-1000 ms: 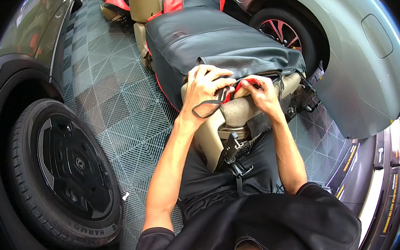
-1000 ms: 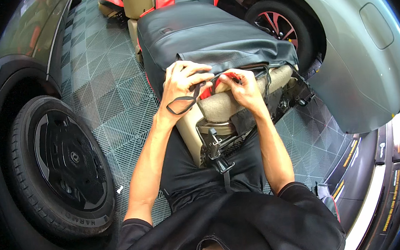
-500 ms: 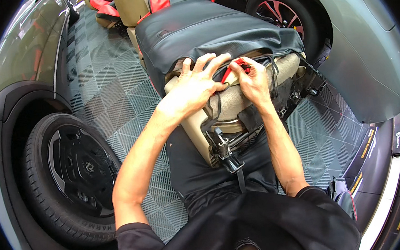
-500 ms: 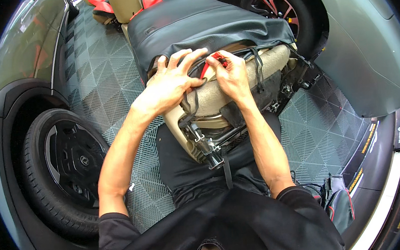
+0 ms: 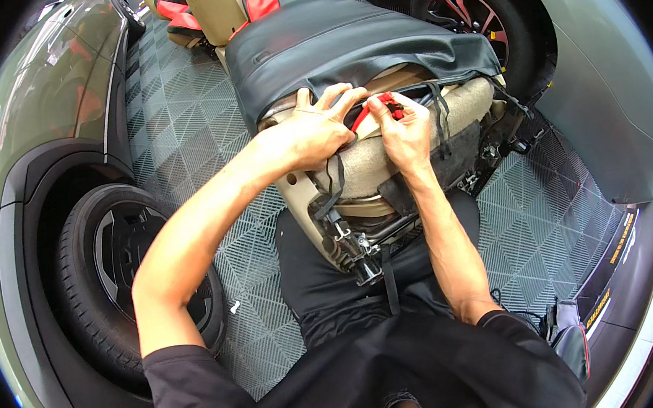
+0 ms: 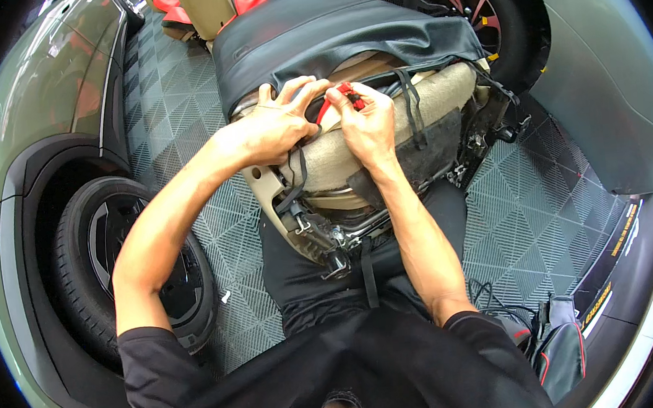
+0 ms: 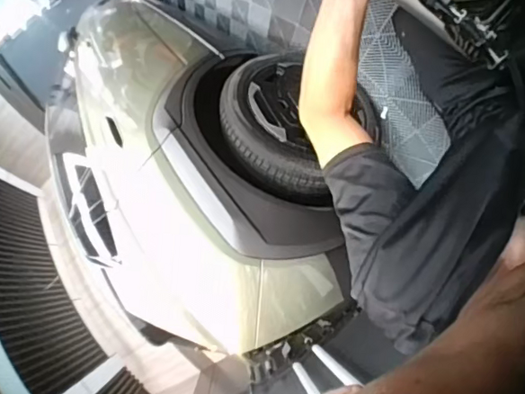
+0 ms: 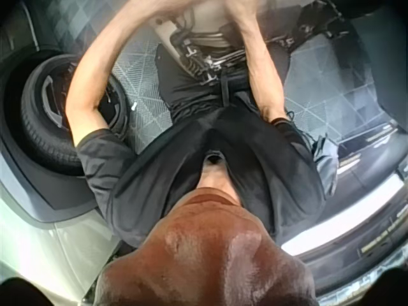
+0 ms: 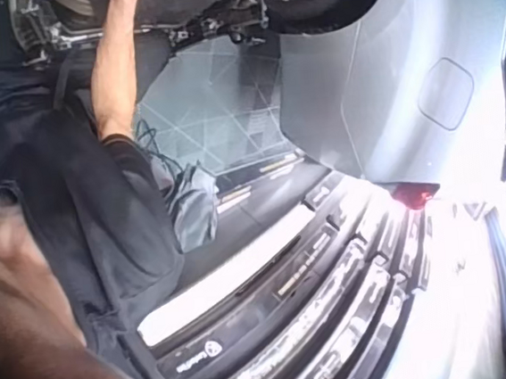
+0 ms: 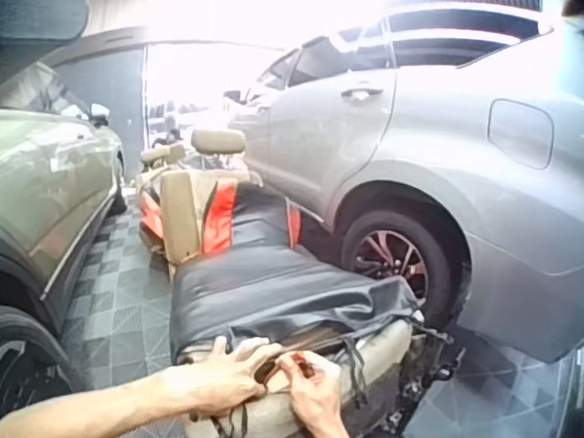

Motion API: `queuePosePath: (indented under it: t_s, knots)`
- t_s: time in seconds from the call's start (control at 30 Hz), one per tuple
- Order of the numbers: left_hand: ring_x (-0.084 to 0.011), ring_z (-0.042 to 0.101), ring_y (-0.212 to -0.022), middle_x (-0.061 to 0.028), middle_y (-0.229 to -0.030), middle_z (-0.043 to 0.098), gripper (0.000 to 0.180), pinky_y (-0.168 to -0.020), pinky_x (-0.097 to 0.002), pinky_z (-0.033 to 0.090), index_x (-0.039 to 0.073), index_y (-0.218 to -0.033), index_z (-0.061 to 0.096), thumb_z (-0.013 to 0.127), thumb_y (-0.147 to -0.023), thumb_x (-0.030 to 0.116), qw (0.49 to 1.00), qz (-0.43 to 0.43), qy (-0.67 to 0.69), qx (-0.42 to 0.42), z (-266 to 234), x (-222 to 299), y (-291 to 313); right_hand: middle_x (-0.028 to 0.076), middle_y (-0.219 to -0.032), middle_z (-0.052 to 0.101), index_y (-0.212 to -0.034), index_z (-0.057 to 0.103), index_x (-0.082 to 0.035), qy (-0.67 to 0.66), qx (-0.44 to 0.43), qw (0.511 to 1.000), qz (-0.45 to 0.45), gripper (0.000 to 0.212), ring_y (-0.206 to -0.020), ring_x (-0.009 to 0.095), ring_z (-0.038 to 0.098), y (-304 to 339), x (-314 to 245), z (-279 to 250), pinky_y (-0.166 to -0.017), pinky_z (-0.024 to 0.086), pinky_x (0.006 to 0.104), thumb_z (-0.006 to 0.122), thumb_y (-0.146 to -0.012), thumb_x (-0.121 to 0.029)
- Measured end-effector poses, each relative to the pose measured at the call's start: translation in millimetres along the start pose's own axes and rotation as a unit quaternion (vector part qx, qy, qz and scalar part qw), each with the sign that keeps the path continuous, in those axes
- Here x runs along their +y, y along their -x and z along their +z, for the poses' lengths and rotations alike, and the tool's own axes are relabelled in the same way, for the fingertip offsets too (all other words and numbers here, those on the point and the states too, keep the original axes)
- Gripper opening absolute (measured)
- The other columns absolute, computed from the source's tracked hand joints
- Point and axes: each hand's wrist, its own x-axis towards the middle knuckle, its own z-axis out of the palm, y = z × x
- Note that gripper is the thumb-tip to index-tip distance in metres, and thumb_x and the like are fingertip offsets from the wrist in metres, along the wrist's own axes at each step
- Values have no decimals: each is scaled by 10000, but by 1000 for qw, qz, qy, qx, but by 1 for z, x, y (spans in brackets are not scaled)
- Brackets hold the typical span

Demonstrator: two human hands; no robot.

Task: The person removes a black and red leather seat cover from a car seat. They unclip fasteners, pull the cover off the seat cushion and backrest, and set the cover aside, leaving the seat frame exposed.

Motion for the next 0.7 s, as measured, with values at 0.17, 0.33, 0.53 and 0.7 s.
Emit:
queuePosePath:
  t_s: [0.17, 0.33, 0.53, 0.7]
  knots:
    - [-348, 304, -1478, -186, -1636, 269, 373, -961, -625, 446, 131, -965, 774, 794, -600, 60, 996, 40, -40, -73, -17, -3, -6, 13, -812, 731, -939, 750, 16, 46, -48, 998, 16, 173, -733, 65, 605, -6, -7, -6, -678, 492, 252, 753, -967, -154]
    - [-325, 322, -1464, -160, -1603, 316, 242, -985, -565, 434, 113, -897, 757, 838, -670, 136, 995, 51, 33, -77, -29, -12, 8, -1, -776, 713, -922, 743, 3, 57, -82, 995, 8, 165, -716, 57, 591, -11, -6, -11, -666, 484, 253, 744, -971, -155]
    - [-361, 372, -1421, -148, -1516, 392, 221, -1121, -551, 368, 63, -911, 715, 829, -817, 227, 968, 37, 246, -28, -38, -55, 57, -1, -815, 724, -924, 741, -9, 46, -118, 992, 26, 180, -737, 61, 604, -15, -10, -11, -698, 489, 248, 754, -975, -182]
    - [-293, 477, -1308, -131, -1380, 503, 288, -1036, -413, 421, 40, -743, 613, 822, -860, 200, 965, 41, 250, 69, -25, -50, 67, 6, -823, 735, -927, 745, -7, 46, -137, 989, 35, 158, -744, 64, 619, -15, -7, -13, -710, 497, 251, 754, -969, -159]
